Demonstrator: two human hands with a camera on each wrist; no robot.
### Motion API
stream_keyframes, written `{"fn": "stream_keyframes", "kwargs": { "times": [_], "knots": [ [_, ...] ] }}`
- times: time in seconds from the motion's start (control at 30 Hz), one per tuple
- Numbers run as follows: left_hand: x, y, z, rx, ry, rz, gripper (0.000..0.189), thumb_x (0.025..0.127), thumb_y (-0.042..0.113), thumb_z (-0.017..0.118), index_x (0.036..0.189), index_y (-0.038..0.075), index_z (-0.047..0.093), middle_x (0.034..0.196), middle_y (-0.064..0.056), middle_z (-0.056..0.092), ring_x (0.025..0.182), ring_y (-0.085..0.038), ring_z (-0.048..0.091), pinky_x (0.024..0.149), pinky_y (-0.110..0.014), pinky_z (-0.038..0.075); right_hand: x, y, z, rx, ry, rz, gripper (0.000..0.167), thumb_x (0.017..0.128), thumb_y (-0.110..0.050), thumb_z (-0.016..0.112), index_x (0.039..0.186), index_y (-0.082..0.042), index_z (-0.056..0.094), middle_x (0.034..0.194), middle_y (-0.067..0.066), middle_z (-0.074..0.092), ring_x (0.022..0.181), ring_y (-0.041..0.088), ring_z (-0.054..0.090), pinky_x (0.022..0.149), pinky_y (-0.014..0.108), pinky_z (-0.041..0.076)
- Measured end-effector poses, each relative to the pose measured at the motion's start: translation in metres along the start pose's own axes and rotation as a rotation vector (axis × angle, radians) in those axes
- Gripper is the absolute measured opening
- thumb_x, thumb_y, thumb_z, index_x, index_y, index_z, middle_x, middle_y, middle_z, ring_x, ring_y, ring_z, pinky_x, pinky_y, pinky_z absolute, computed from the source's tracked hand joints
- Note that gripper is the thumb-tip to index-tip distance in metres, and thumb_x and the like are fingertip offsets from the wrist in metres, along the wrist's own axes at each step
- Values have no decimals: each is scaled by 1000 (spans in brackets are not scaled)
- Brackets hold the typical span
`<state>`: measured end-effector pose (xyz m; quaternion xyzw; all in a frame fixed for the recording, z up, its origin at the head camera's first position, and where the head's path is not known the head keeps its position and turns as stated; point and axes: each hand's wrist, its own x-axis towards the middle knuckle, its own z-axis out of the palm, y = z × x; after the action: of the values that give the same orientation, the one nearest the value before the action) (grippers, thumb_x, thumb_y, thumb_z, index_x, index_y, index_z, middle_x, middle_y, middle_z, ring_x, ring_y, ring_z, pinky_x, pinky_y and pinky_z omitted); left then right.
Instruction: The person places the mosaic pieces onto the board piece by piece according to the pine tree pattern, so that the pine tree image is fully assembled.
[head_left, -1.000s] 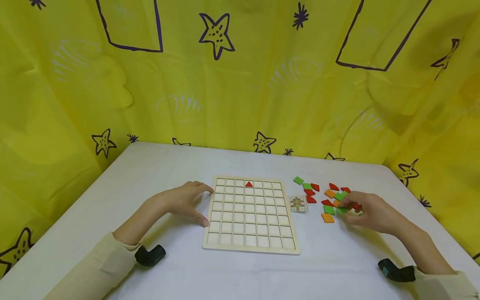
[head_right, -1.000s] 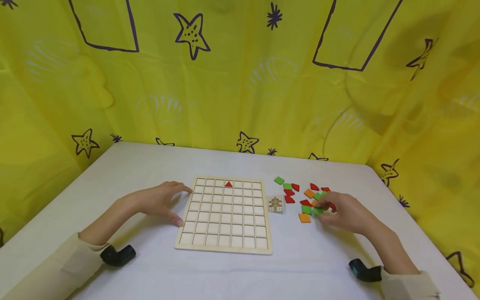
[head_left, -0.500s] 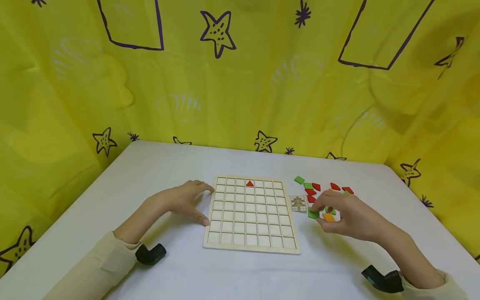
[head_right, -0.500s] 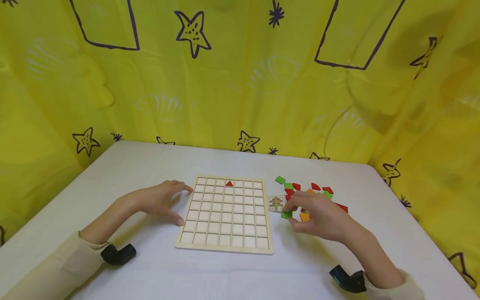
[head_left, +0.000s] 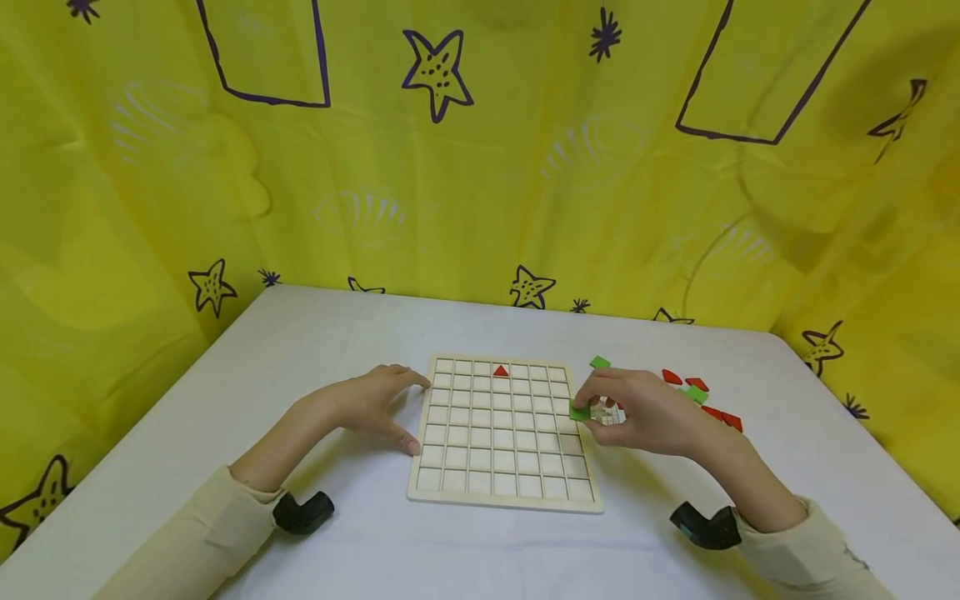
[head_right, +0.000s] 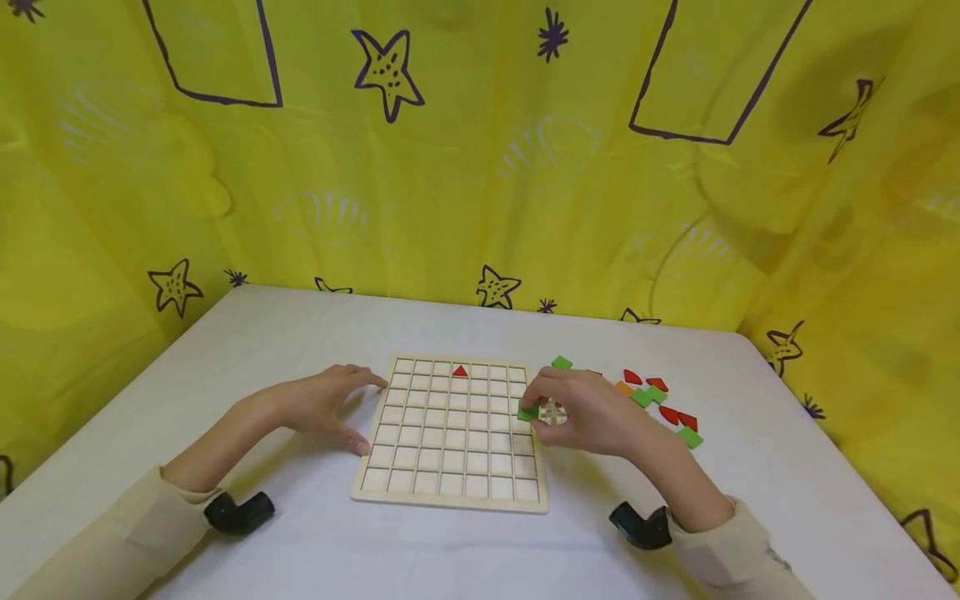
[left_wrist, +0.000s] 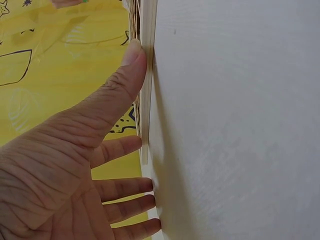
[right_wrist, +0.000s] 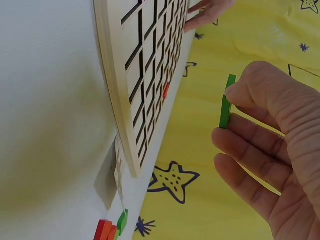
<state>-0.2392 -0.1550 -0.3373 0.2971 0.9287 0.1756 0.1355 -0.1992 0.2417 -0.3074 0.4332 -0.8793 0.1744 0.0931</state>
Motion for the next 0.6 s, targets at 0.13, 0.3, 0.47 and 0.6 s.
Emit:
{"fn": "stream_keyframes", "kwargs": {
  "times": [0.13,0.3,0.47,0.6],
  "knots": [
    [0,1,0,0,2,6,88,76,49,89,145,9,51,152,-23,44,141,-43,39,113,-61,36,12,2,4,4,-40,49,21,83,-6,77,100,-18,73,98,-13,67,85,13,67,73,34,57],
    [-1,1,0,4,5,1,88,76,49,89,145,9,50,152,-23,44,142,-43,39,113,-61,36,27,9,10,8,-72,77,19,84,-6,77,101,-16,74,98,-10,68,87,17,68,75,36,59],
    [-1,2,0,6,8,2,89,76,49,89,145,9,51,152,-23,44,141,-43,40,113,-61,36,40,14,17,33,-96,80,18,86,-5,76,101,-16,74,99,-9,68,89,17,67,76,35,59],
    [-1,2,0,1,6,2,89,76,49,89,145,9,51,152,-22,45,142,-42,39,114,-60,36,50,13,22,46,-108,67,17,86,-8,78,100,-16,73,99,-8,68,89,18,67,76,34,58]
  ]
}}
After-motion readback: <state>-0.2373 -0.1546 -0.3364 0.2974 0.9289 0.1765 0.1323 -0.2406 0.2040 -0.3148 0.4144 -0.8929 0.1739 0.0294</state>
